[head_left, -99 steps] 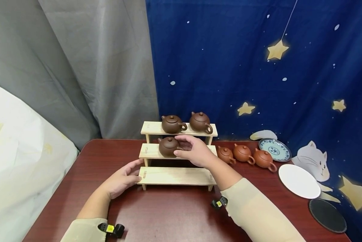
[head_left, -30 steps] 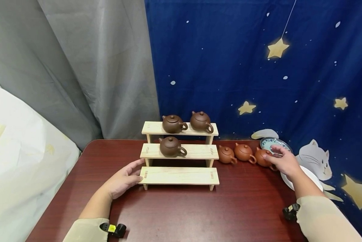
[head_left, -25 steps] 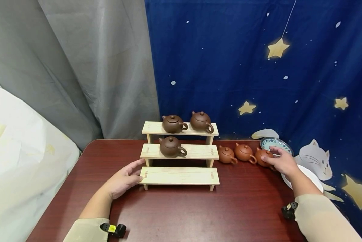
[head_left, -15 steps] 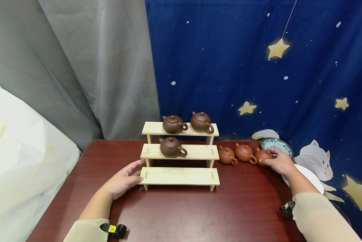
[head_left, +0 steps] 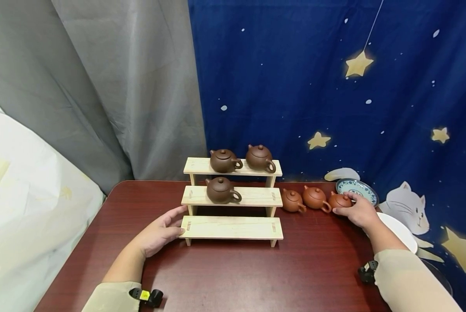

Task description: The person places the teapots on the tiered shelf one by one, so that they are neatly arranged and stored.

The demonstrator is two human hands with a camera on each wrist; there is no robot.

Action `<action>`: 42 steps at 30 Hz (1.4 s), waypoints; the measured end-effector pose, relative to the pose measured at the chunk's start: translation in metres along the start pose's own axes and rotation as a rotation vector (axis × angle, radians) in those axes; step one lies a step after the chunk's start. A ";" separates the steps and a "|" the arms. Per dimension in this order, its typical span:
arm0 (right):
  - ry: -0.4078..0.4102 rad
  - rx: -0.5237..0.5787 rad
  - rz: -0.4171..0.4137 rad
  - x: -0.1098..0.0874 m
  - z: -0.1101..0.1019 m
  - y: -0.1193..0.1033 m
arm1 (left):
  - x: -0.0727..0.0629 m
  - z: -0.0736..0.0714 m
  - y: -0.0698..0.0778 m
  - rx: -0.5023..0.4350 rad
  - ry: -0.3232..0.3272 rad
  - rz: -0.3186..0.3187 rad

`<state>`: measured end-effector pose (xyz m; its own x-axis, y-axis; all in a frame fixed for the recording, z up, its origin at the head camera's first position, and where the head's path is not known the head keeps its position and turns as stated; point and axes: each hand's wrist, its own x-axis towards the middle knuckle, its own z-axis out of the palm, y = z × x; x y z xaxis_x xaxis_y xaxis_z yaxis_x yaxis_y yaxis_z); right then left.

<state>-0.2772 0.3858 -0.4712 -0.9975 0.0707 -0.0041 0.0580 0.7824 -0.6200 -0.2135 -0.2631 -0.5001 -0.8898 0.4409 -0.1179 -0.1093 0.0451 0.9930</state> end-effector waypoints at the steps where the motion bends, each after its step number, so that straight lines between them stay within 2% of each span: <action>1: 0.009 -0.004 0.004 -0.001 -0.001 -0.001 | 0.000 0.000 0.000 0.001 0.000 -0.002; 5: 0.053 0.002 0.007 -0.006 -0.006 -0.006 | 0.000 0.000 0.000 0.003 0.003 -0.002; 12: 0.087 0.000 -0.053 -0.014 -0.017 -0.020 | 0.000 0.000 0.000 0.003 0.008 -0.004; 21: 0.066 0.109 -0.172 -0.036 -0.021 -0.070 | 0.001 -0.002 -0.002 0.007 0.011 -0.003; 30: 0.056 0.206 -0.342 -0.052 -0.005 -0.123 | 0.000 0.000 0.000 0.011 0.018 -0.013; 42: -0.046 0.240 -0.411 -0.057 0.024 -0.175 | 0.001 0.000 0.000 0.011 0.011 -0.005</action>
<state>-0.2316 0.2296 -0.3815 -0.9368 -0.2469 0.2480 -0.3476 0.5742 -0.7412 -0.2143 -0.2630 -0.5006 -0.8940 0.4309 -0.1229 -0.1089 0.0572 0.9924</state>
